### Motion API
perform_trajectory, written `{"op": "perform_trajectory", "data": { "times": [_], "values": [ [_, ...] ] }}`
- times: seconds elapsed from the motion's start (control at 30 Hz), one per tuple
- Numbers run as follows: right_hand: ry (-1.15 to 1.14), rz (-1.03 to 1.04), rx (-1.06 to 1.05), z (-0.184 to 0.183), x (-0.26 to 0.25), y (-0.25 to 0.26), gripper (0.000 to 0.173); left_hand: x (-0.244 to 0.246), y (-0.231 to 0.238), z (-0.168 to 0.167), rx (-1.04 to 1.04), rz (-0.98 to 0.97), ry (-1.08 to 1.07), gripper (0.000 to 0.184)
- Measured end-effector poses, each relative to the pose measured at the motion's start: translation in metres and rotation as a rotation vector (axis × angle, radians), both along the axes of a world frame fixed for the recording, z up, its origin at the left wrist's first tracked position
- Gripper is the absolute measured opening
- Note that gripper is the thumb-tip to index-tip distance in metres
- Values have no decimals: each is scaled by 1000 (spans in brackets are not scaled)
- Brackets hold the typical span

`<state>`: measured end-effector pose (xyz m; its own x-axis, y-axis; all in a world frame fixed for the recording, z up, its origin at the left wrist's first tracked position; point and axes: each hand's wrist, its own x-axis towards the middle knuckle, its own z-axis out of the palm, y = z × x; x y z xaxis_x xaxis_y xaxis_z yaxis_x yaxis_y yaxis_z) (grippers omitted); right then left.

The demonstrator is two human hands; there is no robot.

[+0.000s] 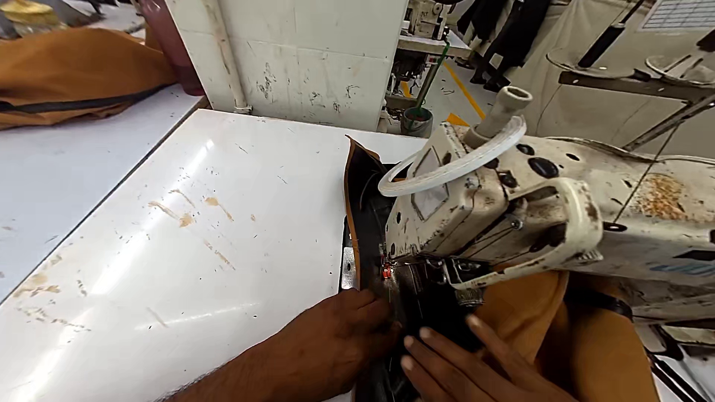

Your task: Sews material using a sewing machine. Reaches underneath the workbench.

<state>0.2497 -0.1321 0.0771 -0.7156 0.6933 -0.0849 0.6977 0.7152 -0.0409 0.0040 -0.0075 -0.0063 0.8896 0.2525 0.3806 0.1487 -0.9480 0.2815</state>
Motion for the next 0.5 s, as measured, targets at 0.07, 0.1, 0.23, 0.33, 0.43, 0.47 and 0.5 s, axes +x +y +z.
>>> {"op": "perform_trajectory", "data": {
  "times": [0.07, 0.1, 0.23, 0.33, 0.43, 0.47, 0.5],
  "values": [
    [-22, 5, 26, -16, -1, 16, 56, -8, 0, 5, -54, -94, 58, 34],
    [-24, 16, 61, -21, -1, 22, 41, -11, 1, 7, -70, -112, 69, 36],
    [28, 39, 136, -33, 1, 34, 26, -16, 5, 10, -119, -121, 31, 23],
    [106, 0, 198, -41, 8, 30, 26, -20, 6, 11, -133, -154, 0, 20],
    [151, -65, 278, -47, 10, 23, 23, -21, 6, 9, -126, -191, -23, 22],
    [152, -83, 306, -48, 10, 21, 22, -22, 6, 8, -120, -197, -26, 22],
    [149, -97, 333, -49, 10, 20, 20, -22, 6, 7, -109, -197, -23, 22]
  ]
}}
